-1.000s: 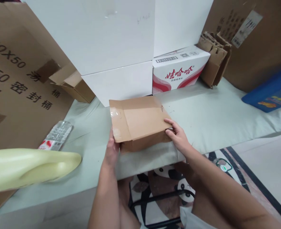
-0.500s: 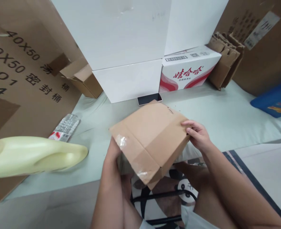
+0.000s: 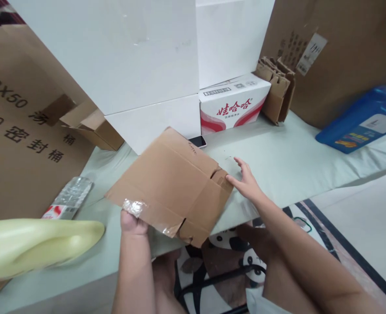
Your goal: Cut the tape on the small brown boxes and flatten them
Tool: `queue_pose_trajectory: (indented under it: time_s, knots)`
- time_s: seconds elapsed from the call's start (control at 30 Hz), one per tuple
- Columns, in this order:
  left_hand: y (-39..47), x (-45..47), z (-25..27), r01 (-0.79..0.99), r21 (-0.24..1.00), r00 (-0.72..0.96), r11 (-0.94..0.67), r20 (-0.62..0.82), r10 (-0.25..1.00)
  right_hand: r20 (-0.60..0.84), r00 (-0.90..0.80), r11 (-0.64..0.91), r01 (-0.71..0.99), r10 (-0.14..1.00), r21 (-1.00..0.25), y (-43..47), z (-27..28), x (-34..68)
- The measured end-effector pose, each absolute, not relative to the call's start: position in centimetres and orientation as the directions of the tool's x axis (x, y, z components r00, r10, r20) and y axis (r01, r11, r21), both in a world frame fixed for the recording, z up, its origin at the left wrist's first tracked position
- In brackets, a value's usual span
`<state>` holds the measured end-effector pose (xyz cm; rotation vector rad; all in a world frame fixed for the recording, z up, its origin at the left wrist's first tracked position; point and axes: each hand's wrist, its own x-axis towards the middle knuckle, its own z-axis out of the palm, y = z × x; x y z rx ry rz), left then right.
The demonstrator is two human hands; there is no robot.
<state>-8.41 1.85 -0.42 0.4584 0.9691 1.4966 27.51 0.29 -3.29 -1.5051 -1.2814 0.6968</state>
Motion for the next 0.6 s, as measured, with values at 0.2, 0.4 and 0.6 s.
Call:
queue_pose_trajectory:
  time_s: [0.2,0.4,0.6]
  knots:
    - [2.1,-7.6,-0.8,-0.618,0.786,-0.231,0.011,-0.194,0.953,-0.195,-0.105,-0.209,-0.147,0.975,-0.967,-1.2,-2.4,25.6]
    - [2.7,-5.2,1.5,-0.692,0.686,-0.152,0.224,-0.443,0.884,-0.161,0.063,-0.163,0.018,0.985,-0.987,-3.7,1.4,29.1]
    - [3.0,-4.8,2.2,-0.689,0.626,-0.01,0.366,-0.513,0.858,0.441,0.716,0.024,0.511,0.542,-0.859,-6.0,9.9,40.1]
